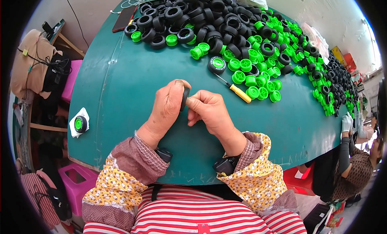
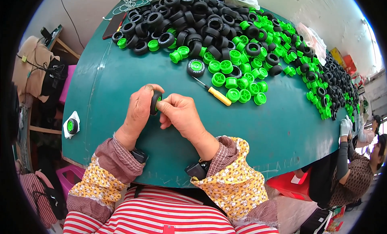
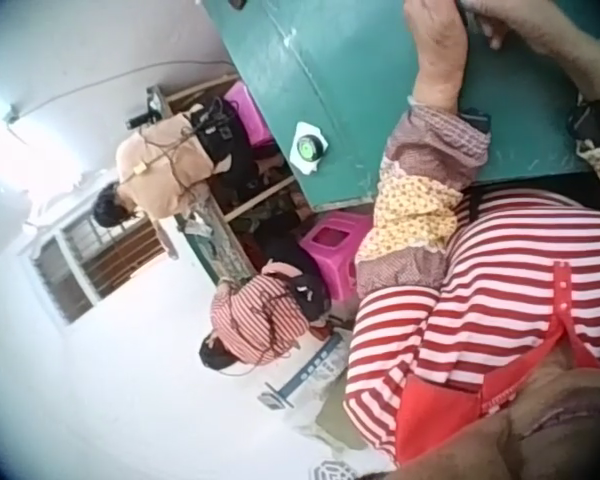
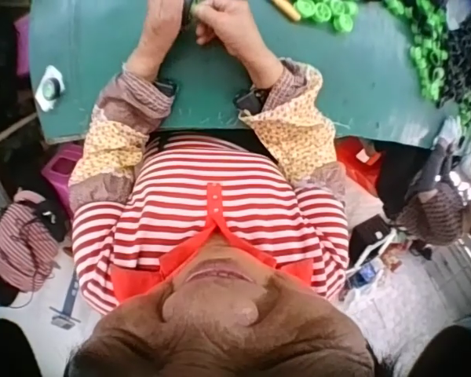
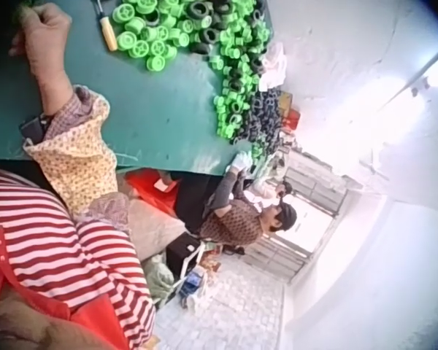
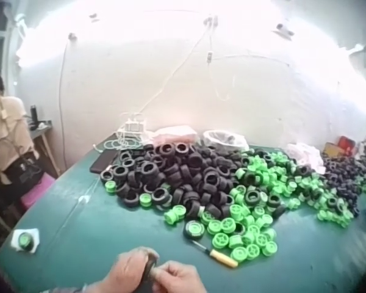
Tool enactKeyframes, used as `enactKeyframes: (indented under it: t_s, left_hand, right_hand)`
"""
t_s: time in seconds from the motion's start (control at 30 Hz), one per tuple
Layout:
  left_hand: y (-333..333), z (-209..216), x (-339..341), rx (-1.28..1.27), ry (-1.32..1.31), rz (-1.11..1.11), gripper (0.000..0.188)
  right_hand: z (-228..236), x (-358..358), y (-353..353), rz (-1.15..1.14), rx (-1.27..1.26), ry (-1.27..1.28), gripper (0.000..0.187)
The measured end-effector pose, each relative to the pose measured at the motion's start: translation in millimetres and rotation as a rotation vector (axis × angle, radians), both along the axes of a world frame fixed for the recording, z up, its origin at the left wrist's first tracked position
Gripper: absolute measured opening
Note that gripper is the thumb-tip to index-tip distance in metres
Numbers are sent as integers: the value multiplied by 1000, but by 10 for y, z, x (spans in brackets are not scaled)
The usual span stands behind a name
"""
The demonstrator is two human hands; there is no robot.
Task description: The person picks up a black tire and a green rim, presses the rim into the tire by hand, and uses a small screwdriver to seat the tire's edge before placing the completed wheel into a green crate.
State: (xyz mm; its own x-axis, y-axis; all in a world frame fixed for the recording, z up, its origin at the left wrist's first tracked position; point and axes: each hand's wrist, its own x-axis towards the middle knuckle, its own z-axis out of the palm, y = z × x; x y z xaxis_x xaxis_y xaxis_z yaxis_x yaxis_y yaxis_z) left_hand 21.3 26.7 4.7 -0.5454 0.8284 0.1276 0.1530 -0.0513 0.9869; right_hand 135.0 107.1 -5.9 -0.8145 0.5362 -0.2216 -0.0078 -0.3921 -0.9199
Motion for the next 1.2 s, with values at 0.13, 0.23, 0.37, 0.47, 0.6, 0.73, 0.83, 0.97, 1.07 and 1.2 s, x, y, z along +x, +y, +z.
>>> enactKeyframes:
  t_s: [0.13,0.23,0.37,0.47,0.6,0.73,0.83,0.97,1.07,1.2]
  left_hand:
    - [-38,53,7,46,-1,33,29]
    - [8,-18,-25,3,659,148,58]
    - [25,18,3,22,972,24,62]
    - [-12,20,-50,-130,489,-107,63]
    - [-85,59,-244,-240,-255,-281,37]
    - [-25,-41,-203,-193,-220,-278,28]
    - [-31,-85,-189,-182,-82,-223,27]
    - [19,-138,-153,-174,17,-155,24]
    - [36,-82,-129,-157,-121,-147,28]
    - [39,-175,-207,-88,-300,-159,33]
  right_hand:
    - [51,19,103,77,-2,73,20]
    - [73,53,209,61,-84,48,30]
    - [-9,63,232,87,44,-40,38]
    - [-83,44,235,110,193,-53,37]
    - [-41,-13,141,30,244,19,31]
    - [-10,22,152,17,482,-79,26]
    - [-61,-28,86,-75,716,-73,25]
    - [-68,-35,103,-142,654,-109,25]
    - [-124,-18,151,-112,547,21,23]
    - [-60,435,182,-97,449,-105,26]
